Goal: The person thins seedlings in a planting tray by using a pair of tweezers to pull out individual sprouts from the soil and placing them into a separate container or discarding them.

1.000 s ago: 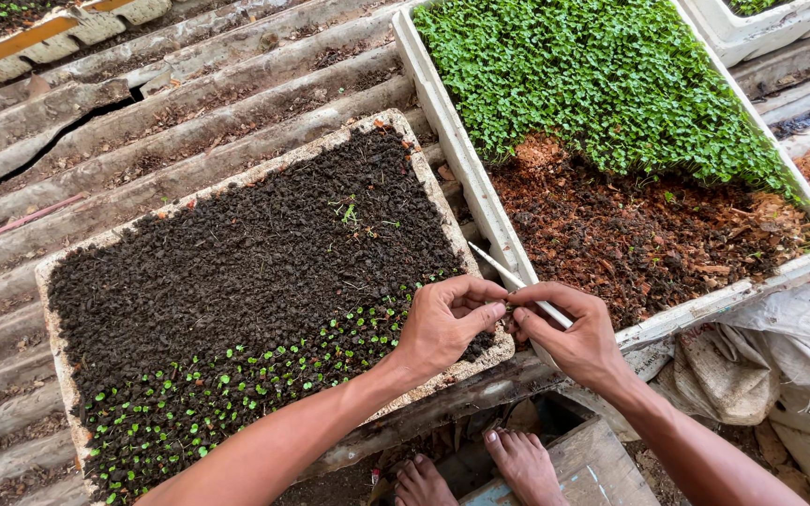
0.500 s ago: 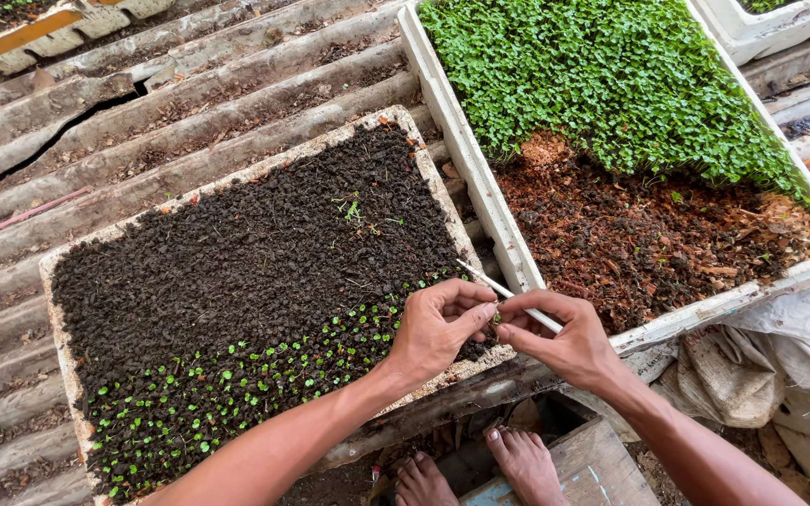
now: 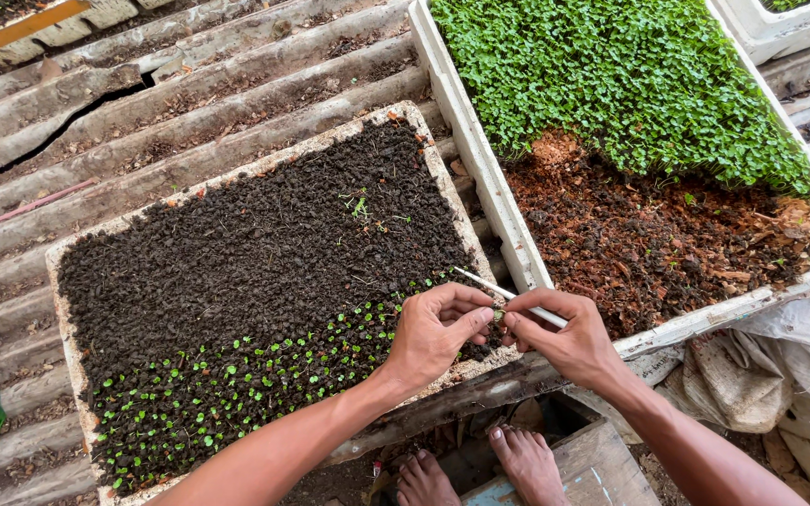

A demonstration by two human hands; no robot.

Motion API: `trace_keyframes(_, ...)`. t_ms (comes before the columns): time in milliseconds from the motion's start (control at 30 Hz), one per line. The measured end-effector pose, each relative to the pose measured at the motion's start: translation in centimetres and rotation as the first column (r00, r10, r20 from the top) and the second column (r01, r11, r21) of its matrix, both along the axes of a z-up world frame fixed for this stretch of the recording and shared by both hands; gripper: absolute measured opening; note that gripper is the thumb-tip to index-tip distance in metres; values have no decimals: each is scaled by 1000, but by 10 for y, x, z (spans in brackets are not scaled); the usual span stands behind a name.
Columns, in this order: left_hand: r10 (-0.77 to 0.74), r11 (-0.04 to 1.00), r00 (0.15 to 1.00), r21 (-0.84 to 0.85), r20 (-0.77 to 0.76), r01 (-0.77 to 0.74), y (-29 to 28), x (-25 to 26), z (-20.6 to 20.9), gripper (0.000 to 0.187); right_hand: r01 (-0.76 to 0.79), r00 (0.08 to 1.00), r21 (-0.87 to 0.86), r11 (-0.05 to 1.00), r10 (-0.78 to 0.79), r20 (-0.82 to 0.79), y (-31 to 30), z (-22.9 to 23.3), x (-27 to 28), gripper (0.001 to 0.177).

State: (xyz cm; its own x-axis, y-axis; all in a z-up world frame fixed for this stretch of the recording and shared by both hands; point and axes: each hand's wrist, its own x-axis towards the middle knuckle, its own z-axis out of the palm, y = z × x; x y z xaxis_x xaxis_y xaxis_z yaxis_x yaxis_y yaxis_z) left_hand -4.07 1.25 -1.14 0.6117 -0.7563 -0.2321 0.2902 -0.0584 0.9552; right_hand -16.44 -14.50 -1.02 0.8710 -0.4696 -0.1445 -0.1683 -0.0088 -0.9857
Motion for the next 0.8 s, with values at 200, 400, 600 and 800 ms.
trace_keyframes(200, 39, 999, 997, -28, -70, -41, 5, 3, 5, 21, 29, 999, -1, 1000, -29, 31, 2, 2, 2, 9)
trace_keyframes(400, 135, 984, 987, -108, -82, -143, 13, 26, -1, 17, -26, 993, -337, 941, 63, 100, -6, -17, 1, 9)
trace_keyframes(600, 195, 966, 975, -150, -103, -209, 15, 33, -2, 17, -207, 954, -856, 474, 294, -67, 5, -54, -1, 11)
trace_keyframes(800, 227, 958, 967, -152, -119, -243, 24, 31, -9, 18, -375, 907, -909, 183, 275, -319, 16, -63, 8, 20)
